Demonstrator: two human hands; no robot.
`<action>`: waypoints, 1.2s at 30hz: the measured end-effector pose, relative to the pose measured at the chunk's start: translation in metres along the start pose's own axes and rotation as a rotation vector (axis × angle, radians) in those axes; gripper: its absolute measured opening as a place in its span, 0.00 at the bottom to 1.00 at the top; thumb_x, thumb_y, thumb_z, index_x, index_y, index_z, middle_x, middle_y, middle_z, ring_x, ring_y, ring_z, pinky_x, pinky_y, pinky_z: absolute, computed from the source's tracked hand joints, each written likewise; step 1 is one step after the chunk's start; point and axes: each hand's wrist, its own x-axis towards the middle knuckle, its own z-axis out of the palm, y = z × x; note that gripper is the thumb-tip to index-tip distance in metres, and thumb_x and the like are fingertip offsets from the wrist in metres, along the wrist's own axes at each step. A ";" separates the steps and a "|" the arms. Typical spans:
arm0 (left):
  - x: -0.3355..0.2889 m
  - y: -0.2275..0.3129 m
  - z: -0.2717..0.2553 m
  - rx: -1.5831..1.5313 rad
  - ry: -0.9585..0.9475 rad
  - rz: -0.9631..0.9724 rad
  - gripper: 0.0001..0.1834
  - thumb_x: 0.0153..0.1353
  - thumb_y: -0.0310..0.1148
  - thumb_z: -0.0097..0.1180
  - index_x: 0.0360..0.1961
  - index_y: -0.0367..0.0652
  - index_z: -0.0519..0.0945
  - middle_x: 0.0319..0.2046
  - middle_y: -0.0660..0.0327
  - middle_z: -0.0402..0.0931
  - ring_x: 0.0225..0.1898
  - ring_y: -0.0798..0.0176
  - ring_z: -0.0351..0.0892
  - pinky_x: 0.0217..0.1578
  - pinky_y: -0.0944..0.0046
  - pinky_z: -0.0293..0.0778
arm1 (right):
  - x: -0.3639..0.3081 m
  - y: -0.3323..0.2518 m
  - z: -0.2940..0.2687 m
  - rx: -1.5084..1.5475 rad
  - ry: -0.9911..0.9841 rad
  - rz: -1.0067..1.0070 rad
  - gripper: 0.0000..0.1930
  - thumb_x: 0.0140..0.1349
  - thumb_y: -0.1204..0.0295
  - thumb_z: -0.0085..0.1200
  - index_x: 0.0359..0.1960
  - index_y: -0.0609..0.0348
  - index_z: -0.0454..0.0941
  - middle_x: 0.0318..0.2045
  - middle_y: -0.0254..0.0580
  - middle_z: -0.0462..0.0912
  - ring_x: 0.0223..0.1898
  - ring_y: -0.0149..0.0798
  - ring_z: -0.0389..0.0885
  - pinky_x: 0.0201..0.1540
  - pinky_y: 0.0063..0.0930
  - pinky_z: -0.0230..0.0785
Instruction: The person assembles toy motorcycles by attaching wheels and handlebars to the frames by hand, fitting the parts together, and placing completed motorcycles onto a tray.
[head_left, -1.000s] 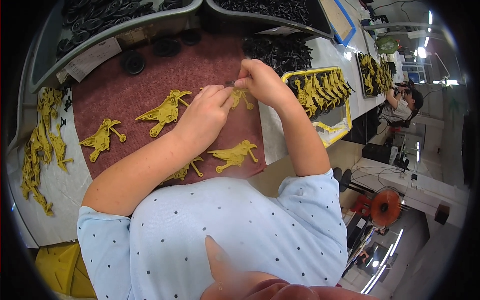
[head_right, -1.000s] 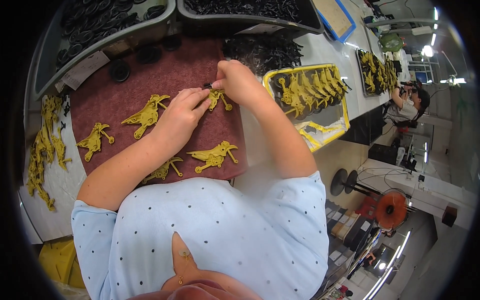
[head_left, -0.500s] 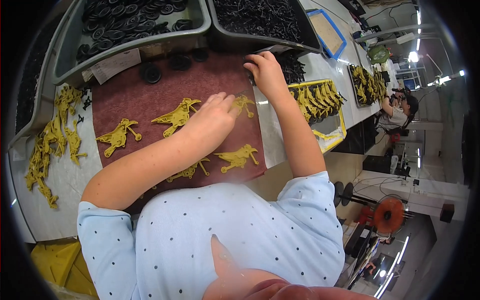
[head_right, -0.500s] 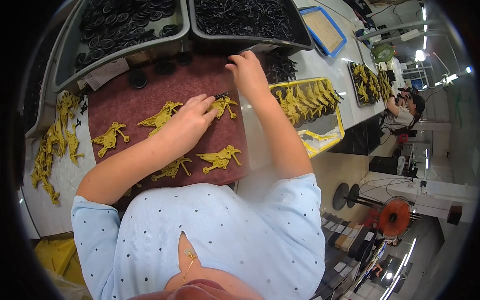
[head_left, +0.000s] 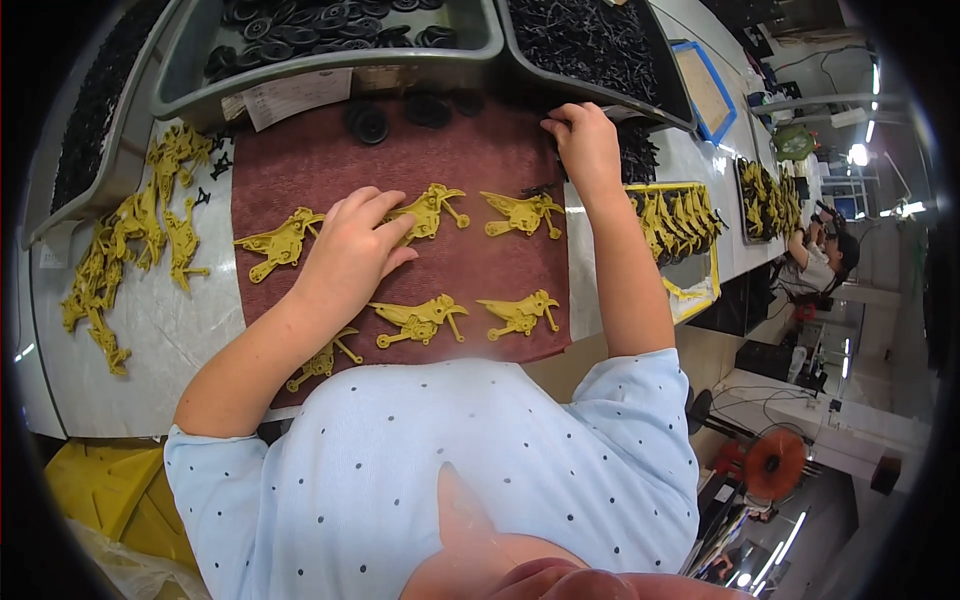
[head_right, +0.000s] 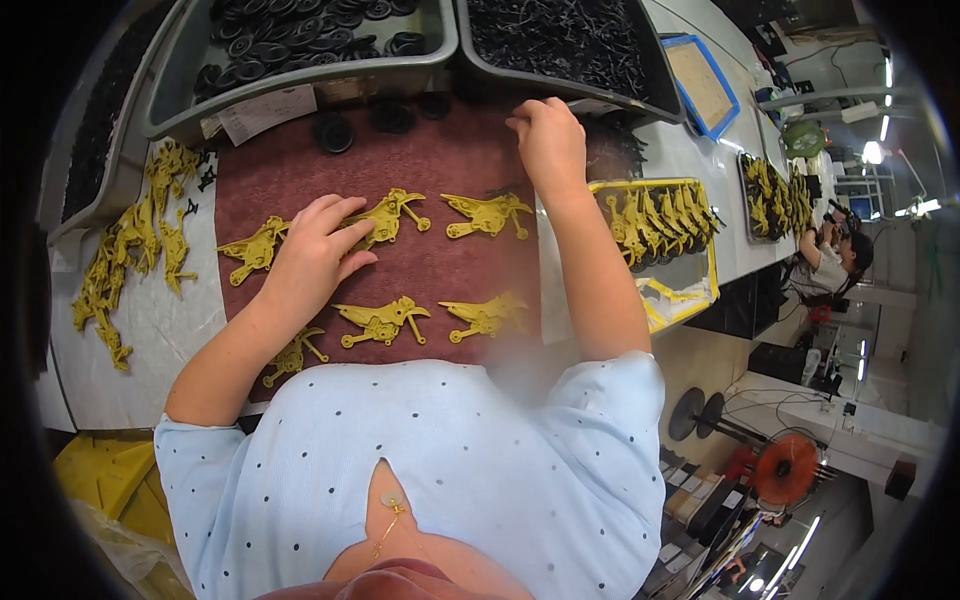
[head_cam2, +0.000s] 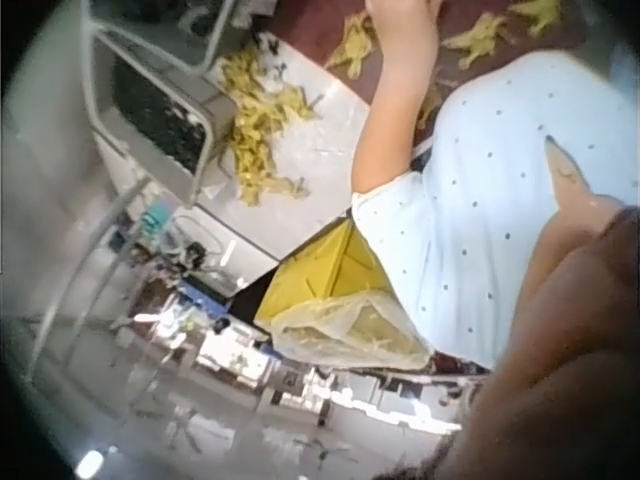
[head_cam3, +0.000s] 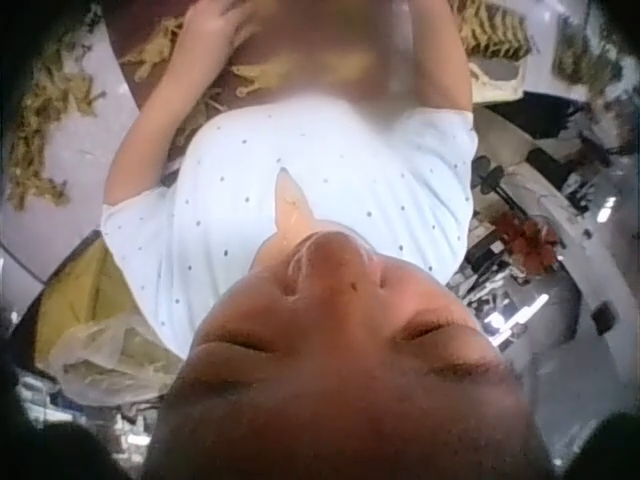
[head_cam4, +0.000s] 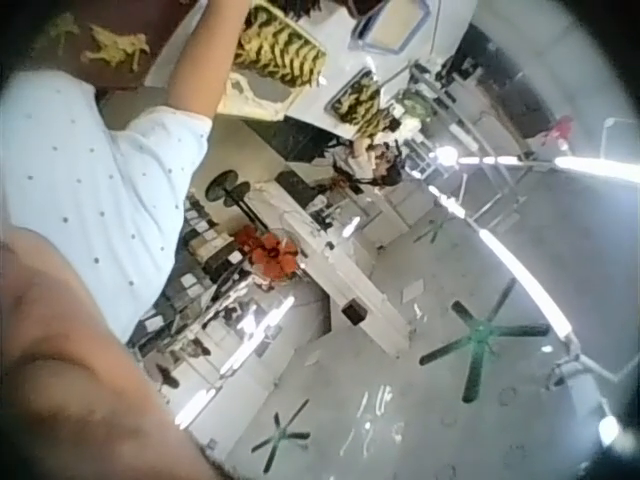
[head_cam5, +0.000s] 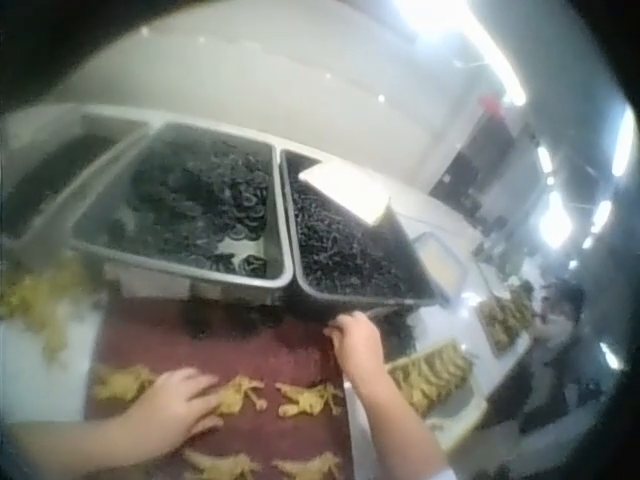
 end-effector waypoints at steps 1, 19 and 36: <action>0.000 0.000 0.002 -0.009 0.009 0.021 0.20 0.46 0.27 0.65 0.43 0.36 0.80 0.50 0.52 0.75 0.53 0.50 0.71 0.53 0.53 0.68 | -0.001 -0.002 0.001 -0.095 0.016 -0.007 0.08 0.56 0.68 0.59 0.33 0.58 0.83 0.32 0.48 0.79 0.37 0.51 0.79 0.41 0.41 0.72; -0.006 -0.010 0.014 0.008 0.006 0.107 0.21 0.51 0.23 0.51 0.48 0.31 0.78 0.55 0.45 0.70 0.59 0.43 0.67 0.62 0.47 0.62 | -0.020 -0.088 0.014 0.592 -0.695 -0.045 0.08 0.59 0.79 0.56 0.40 0.64 0.80 0.36 0.38 0.83 0.39 0.30 0.79 0.44 0.25 0.72; -0.006 -0.009 0.017 -0.082 0.056 0.029 0.19 0.49 0.21 0.54 0.45 0.32 0.80 0.51 0.44 0.69 0.56 0.44 0.68 0.57 0.54 0.67 | -0.021 -0.110 0.022 0.307 -0.603 -0.369 0.06 0.50 0.86 0.53 0.29 0.65 0.74 0.30 0.49 0.73 0.35 0.55 0.75 0.37 0.40 0.70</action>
